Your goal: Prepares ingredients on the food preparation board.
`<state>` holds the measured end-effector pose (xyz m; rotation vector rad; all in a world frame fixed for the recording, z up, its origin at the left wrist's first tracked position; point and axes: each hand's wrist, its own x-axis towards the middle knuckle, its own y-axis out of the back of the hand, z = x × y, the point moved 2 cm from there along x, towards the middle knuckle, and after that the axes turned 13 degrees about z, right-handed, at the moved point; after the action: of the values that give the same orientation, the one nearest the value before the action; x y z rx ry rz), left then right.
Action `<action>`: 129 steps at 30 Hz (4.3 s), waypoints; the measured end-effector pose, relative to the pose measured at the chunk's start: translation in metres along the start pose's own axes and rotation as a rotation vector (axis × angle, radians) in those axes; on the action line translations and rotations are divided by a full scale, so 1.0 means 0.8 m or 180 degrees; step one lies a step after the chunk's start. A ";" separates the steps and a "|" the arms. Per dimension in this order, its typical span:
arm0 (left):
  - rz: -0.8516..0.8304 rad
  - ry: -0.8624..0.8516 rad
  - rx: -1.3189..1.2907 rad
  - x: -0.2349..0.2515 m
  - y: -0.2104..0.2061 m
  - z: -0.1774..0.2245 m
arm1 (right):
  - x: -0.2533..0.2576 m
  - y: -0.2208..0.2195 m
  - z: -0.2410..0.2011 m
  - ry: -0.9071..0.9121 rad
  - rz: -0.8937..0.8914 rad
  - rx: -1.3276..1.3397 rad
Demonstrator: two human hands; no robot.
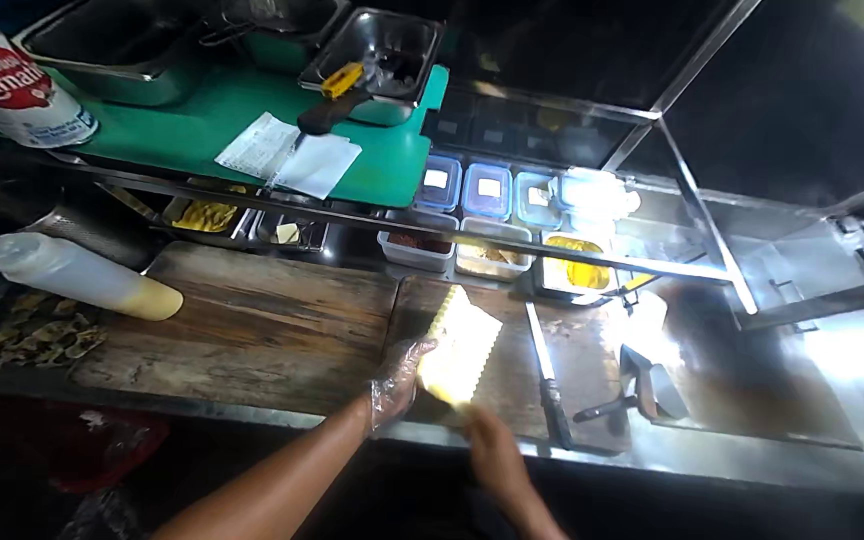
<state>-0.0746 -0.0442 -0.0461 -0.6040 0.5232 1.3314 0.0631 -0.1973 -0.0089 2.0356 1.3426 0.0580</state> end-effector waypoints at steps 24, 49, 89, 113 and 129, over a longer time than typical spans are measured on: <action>0.0811 0.0170 -0.0965 -0.067 -0.048 -0.038 | 0.071 0.049 0.063 0.1275 0.0609 -0.1094; 0.1201 -0.0268 -0.0200 -0.075 -0.058 -0.048 | 0.124 0.071 0.030 0.1049 -0.0853 -0.1186; 0.1248 0.0042 -0.1035 -0.120 -0.004 -0.101 | 0.458 0.234 0.074 0.1136 -0.0482 -0.2335; 0.1104 -0.0501 0.0088 -0.078 -0.019 -0.057 | 0.153 0.064 0.009 0.0672 -0.0330 -0.1163; 0.0600 -0.0449 0.0056 -0.063 0.005 -0.056 | 0.081 0.091 0.019 0.1074 0.0562 -0.1813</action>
<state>-0.0877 -0.1102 -0.0465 -0.4505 0.4849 1.5339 0.1575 -0.1685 -0.0004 1.6847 1.1585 0.8011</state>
